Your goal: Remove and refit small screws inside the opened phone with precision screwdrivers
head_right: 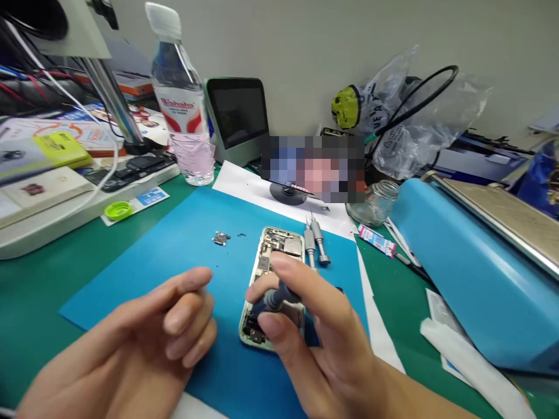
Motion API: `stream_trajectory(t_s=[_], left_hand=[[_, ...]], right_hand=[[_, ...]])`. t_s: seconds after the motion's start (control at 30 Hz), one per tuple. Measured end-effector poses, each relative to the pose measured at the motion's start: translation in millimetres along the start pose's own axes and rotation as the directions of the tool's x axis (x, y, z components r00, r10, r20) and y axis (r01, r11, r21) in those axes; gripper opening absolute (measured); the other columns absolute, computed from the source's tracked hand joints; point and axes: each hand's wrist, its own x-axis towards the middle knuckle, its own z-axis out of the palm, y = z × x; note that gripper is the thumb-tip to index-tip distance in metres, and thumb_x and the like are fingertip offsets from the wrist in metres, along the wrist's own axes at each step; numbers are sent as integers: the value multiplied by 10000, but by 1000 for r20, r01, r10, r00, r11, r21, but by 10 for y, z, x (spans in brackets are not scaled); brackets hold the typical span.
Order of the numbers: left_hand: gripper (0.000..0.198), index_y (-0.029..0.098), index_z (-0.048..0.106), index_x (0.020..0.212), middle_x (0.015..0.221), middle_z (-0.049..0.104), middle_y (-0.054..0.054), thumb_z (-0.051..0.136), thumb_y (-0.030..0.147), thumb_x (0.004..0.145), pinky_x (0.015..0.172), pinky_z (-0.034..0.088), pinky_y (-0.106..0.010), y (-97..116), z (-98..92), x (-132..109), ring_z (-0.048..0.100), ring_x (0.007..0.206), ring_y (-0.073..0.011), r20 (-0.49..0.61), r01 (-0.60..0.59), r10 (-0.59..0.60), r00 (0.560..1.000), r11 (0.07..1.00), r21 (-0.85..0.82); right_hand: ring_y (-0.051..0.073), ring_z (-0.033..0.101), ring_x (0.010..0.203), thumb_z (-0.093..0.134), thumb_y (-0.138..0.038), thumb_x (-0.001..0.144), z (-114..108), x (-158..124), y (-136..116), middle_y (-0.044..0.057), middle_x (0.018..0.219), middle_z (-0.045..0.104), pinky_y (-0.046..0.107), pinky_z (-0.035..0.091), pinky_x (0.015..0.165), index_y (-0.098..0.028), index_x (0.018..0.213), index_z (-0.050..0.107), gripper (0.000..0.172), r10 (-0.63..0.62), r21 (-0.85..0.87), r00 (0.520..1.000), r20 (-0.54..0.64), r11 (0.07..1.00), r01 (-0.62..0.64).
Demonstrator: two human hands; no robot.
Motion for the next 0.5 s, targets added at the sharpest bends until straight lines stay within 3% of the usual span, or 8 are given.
stream_trajectory(t_s=[0.07, 0.13, 0.33, 0.43, 0.5], left_hand=[[313, 55, 845, 1097, 733, 590, -18, 552, 166, 1091, 606, 477, -194, 26, 236, -3, 539, 600, -67, -32, -9, 9, 999, 1000, -8], [396, 30, 851, 1050, 720, 582, -29, 476, 141, 1109, 597, 453, -189, 30, 355, -8, 499, 571, -56, -35, -23, 24, 999, 1000, 7], [398, 20, 849, 1035, 712, 577, -30, 472, 127, 1105, 591, 442, -195, 23, 302, 0, 501, 564, -59, -15, -17, 17, 1000, 1000, 3], [144, 101, 859, 953, 775, 667, -30, 794, 226, 984, 630, 494, -202, -7, 265, 30, 560, 605, -71, 32, -24, 24, 999, 1000, -10], [258, 164, 832, 807, 808, 716, -11, 1029, 324, 758, 671, 524, -191, -35, 263, 46, 606, 639, -73, 35, -44, 43, 998, 999, 18]], right_hand=[[148, 806, 1029, 602, 32, 993, -5, 4, 11, 10, 1178, 780, 244, 696, 939, -412, 1687, 415, 844, -11, -20, 1000, 0, 1000, 11], [142, 809, 1033, 586, -2, 1027, -6, 15, 17, 14, 1166, 784, 234, 694, 940, -414, 1690, 408, 801, -18, -31, 1000, 2, 999, 18], [117, 807, 1019, 541, -111, 1111, 4, 60, 6, 14, 1117, 791, 190, 682, 917, -419, 1686, 413, 665, -39, -46, 999, -9, 998, 38], [119, 809, 1025, 556, -117, 1108, 9, 60, 4, 12, 1118, 794, 190, 677, 933, -417, 1683, 418, 664, -32, -44, 999, -12, 999, 31], [124, 811, 1032, 565, -93, 1092, 7, 51, 8, 11, 1128, 794, 200, 676, 949, -413, 1676, 432, 679, -28, -46, 1000, -14, 999, 28]])
